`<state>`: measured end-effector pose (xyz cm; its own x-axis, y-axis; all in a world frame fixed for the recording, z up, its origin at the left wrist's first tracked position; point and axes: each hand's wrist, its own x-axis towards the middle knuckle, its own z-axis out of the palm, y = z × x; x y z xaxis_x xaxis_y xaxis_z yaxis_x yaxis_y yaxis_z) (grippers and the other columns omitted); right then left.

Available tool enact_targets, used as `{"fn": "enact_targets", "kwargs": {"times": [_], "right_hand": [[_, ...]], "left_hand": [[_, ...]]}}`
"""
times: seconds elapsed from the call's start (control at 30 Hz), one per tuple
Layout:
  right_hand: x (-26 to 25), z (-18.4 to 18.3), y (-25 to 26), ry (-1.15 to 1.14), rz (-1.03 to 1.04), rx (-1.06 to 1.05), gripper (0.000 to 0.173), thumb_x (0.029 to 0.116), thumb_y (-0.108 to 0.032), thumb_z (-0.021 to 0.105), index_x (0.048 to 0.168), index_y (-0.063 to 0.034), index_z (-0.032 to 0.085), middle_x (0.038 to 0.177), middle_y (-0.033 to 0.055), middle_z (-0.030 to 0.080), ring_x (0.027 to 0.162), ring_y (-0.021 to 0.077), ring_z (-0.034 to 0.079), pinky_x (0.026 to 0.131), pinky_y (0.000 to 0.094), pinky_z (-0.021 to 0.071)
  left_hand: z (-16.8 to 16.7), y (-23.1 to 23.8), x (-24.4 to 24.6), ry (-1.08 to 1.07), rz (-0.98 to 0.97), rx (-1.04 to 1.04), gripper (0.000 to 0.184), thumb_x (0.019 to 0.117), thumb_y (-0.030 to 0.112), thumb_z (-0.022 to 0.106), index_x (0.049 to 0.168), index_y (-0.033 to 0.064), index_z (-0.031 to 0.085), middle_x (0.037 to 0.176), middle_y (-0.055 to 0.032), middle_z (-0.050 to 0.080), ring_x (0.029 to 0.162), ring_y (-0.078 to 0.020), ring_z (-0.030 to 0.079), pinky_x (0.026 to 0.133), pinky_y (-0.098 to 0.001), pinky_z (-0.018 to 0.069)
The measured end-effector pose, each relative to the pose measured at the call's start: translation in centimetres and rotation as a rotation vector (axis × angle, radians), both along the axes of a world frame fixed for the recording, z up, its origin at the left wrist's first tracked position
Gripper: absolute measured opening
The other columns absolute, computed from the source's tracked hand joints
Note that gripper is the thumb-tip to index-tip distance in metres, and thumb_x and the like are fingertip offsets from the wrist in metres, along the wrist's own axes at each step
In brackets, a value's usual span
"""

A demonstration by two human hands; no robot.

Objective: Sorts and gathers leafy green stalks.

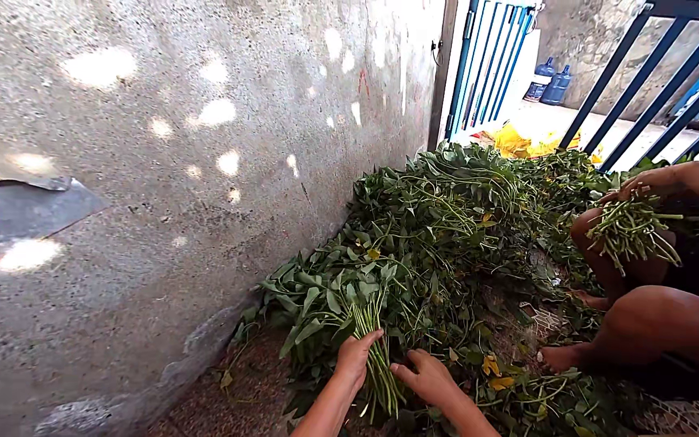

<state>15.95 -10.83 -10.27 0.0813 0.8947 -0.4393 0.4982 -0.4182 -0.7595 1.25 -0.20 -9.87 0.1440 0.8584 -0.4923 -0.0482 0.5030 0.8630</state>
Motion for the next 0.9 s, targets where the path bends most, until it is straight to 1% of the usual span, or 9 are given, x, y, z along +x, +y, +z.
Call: {"fn": "enact_targets", "kwargs": {"times": [0.07,0.2,0.3,0.43,0.5,0.57,0.67,0.73,0.9], "right_hand": [[-0.5,0.1,0.3,-0.052,-0.096,0.104,0.061,0.0961,-0.059,0.060,0.121,-0.0044,0.068,0.121,0.0165,0.067,0.114,0.0302,0.064,0.103,0.0521,0.0497],[-1.7,-1.3,0.8,0.125,-0.220,0.308,0.036,0.1008,-0.034,0.062,0.108,-0.0001,0.072,0.099,0.0146,0.071,0.091,0.0225,0.068,0.088,0.0412,0.0552],[-2.1,-1.9,0.8,0.396,-0.332,0.267,0.030,0.1050,-0.027,0.056,0.108,-0.0004,0.069,0.086,0.0072,0.066,0.070,0.0128,0.062,0.070,0.0320,0.0548],[-3.3,-2.6,0.6,0.609,-0.462,0.127,0.024,0.1073,-0.019,0.051,0.105,0.0008,0.065,0.086,0.0054,0.064,0.067,0.0098,0.059,0.064,0.0275,0.0514],[-3.7,-3.1,0.0,0.538,-0.363,-0.016,0.026,0.1077,-0.020,0.049,0.112,0.0008,0.065,0.090,0.0083,0.064,0.072,0.0136,0.060,0.068,0.0314,0.0520],[-2.7,-2.7,-0.1,0.318,-0.004,-0.261,0.035,0.1056,-0.022,0.050,0.127,0.0024,0.064,0.111,0.0205,0.068,0.096,0.0289,0.067,0.089,0.0475,0.0541],[0.0,-2.0,0.1,-0.020,0.367,-0.560,0.047,0.1013,-0.036,0.063,0.133,-0.0017,0.063,0.124,0.0268,0.067,0.110,0.0428,0.067,0.097,0.0643,0.0507],[3.4,-2.3,0.6,-0.089,0.196,-0.466,0.044,0.1008,-0.034,0.062,0.132,-0.0020,0.065,0.121,0.0259,0.068,0.105,0.0416,0.069,0.094,0.0624,0.0532],[10.6,-3.1,1.7,0.022,-0.591,-0.029,0.035,0.1083,-0.020,0.047,0.132,0.0017,0.061,0.119,0.0224,0.068,0.101,0.0314,0.070,0.091,0.0479,0.0562]], "left_hand": [[0.0,-0.4,0.0,0.000,-0.035,0.027,0.035,0.0878,0.006,0.079,0.116,-0.0070,0.063,0.106,-0.0170,0.071,0.097,-0.0214,0.070,0.088,-0.0379,0.0580],[0.4,-1.2,0.0,-0.047,-0.082,0.087,0.033,0.0872,0.005,0.079,0.115,-0.0061,0.065,0.108,-0.0150,0.073,0.100,-0.0194,0.071,0.092,-0.0356,0.0579],[0.8,-0.8,-0.5,-0.072,-0.080,0.092,0.025,0.0881,0.003,0.077,0.110,-0.0057,0.067,0.102,-0.0140,0.074,0.096,-0.0185,0.071,0.089,-0.0339,0.0584],[0.7,0.0,-0.9,-0.163,-0.035,0.043,0.025,0.0925,0.000,0.070,0.114,-0.0078,0.062,0.101,-0.0167,0.073,0.091,-0.0224,0.072,0.084,-0.0368,0.0605],[0.6,0.8,-1.1,-0.266,-0.003,-0.031,0.024,0.0972,-0.001,0.063,0.119,-0.0088,0.057,0.101,-0.0201,0.071,0.089,-0.0288,0.072,0.080,-0.0434,0.0621],[1.0,1.8,-1.4,-0.360,0.052,-0.083,0.024,0.1004,-0.001,0.057,0.123,-0.0078,0.052,0.100,-0.0228,0.070,0.089,-0.0338,0.072,0.078,-0.0499,0.0628],[2.6,3.7,-2.3,-0.394,0.162,-0.047,0.023,0.1019,0.000,0.055,0.124,-0.0052,0.051,0.096,-0.0210,0.070,0.082,-0.0307,0.073,0.074,-0.0454,0.0639],[3.3,4.7,-3.0,-0.358,0.228,0.028,0.022,0.1016,0.000,0.056,0.123,-0.0030,0.052,0.092,-0.0171,0.070,0.077,-0.0259,0.072,0.070,-0.0407,0.0638],[3.9,4.8,-3.8,-0.269,0.246,0.051,0.013,0.1018,0.002,0.055,0.114,0.0005,0.054,0.080,-0.0111,0.067,0.064,-0.0185,0.068,0.060,-0.0321,0.0606]]}}
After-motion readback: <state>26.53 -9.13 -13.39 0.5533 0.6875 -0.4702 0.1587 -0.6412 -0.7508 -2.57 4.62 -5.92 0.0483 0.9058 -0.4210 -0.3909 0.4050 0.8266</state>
